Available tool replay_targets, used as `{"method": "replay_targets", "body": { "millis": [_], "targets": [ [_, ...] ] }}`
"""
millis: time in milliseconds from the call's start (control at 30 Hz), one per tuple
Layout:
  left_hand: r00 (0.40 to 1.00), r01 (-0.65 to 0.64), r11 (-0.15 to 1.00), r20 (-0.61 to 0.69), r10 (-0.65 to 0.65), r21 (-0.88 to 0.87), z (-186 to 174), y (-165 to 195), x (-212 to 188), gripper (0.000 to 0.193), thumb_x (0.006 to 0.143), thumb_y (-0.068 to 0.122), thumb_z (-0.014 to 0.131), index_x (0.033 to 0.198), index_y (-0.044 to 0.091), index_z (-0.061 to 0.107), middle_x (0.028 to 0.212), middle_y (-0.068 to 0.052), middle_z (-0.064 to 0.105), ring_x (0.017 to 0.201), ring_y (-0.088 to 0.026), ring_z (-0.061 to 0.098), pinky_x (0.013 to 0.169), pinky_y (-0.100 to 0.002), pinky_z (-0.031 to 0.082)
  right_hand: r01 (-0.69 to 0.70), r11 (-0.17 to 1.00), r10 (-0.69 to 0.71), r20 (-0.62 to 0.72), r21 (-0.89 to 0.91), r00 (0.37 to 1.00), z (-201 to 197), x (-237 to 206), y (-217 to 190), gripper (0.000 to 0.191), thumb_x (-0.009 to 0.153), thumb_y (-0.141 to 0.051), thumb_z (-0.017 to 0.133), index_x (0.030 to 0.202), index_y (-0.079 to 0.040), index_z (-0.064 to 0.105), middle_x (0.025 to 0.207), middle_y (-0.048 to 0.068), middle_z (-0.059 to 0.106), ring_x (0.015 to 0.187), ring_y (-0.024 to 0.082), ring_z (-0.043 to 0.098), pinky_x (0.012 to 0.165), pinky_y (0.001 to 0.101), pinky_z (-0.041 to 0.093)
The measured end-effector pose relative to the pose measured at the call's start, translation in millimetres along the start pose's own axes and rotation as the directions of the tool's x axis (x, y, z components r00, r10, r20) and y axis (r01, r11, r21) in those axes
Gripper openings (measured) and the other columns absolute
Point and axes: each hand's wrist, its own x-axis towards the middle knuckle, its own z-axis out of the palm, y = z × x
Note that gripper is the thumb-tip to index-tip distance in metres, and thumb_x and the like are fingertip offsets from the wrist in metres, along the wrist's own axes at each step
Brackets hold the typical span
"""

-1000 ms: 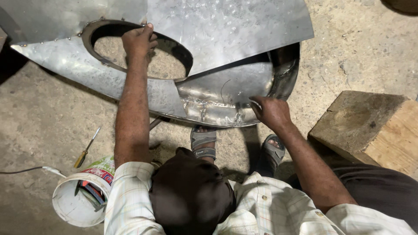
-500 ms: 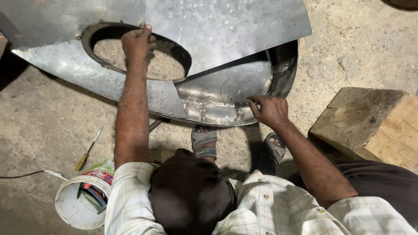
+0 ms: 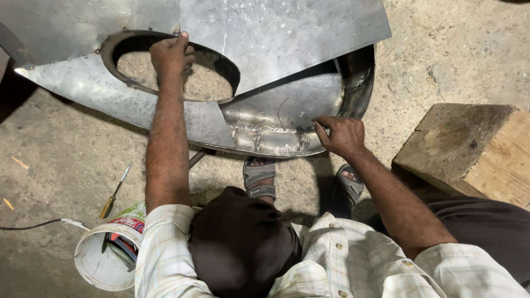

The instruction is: The person hammers a curved metal sheet on a wooden block to shape it, repeatedly checking its fit against a larger metal assembly. The person uses a hammer and a wooden block to form the metal piece.

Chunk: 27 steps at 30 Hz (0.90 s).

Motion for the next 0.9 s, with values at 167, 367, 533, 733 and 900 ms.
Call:
{"method": "replay_targets", "body": {
  "millis": [167,367,533,733,900],
  "targets": [
    [1.0,0.011,1.0,-0.009,-0.011,0.02,0,4,-2,0.031,0.094,0.03,0.074,0.106,0.001,0.074,0.086,-0.01,0.08,0.068,-0.012,0.078,0.056,-0.024,0.066,0.019,1.0,-0.019,-0.031,0.009,0.999,0,0,0,0.02,0.098,-0.034,0.068,0.106,-0.022,0.082,0.086,-0.001,0.08,0.059,0.011,0.07,0.054,0.032,0.056],
    [0.998,-0.07,0.995,-0.008,0.07,-0.067,-2,0,2,0.032,0.093,0.027,0.075,0.106,-0.002,0.075,0.085,-0.011,0.08,0.068,-0.011,0.08,0.059,-0.024,0.063,-0.015,1.0,0.016,0.033,-0.023,0.999,-6,6,-10,0.023,0.1,-0.039,0.068,0.105,-0.021,0.082,0.087,-0.001,0.08,0.056,0.009,0.069,0.053,0.0304,0.054],
    [1.0,-0.021,0.999,-0.008,0.021,-0.032,-4,-8,10,0.033,0.091,0.029,0.075,0.105,-0.002,0.074,0.082,-0.012,0.08,0.065,-0.014,0.077,0.055,-0.024,0.065,-0.008,1.0,0.009,0.022,-0.029,1.0,-8,6,-14,0.023,0.1,-0.039,0.068,0.104,-0.021,0.082,0.087,-0.001,0.08,0.056,0.01,0.069,0.054,0.0319,0.055],
    [0.991,-0.132,0.989,0.004,0.133,-0.07,-2,-14,13,0.032,0.093,0.028,0.074,0.102,-0.003,0.075,0.083,-0.012,0.08,0.069,-0.013,0.081,0.06,-0.025,0.064,0.009,0.999,-0.01,-0.023,-0.051,1.0,-8,5,-14,0.023,0.1,-0.038,0.069,0.103,-0.02,0.083,0.086,0.0,0.08,0.059,0.011,0.07,0.058,0.0322,0.056],
    [0.995,-0.101,0.993,0.005,0.102,-0.06,-2,-15,13,0.032,0.093,0.028,0.074,0.101,-0.003,0.074,0.083,-0.014,0.08,0.069,-0.014,0.079,0.058,-0.024,0.067,-0.007,0.999,0.007,-0.001,-0.053,1.0,-7,5,-15,0.023,0.101,-0.038,0.068,0.105,-0.02,0.082,0.087,0.0,0.08,0.058,0.011,0.07,0.057,0.0328,0.055]
  ]
}}
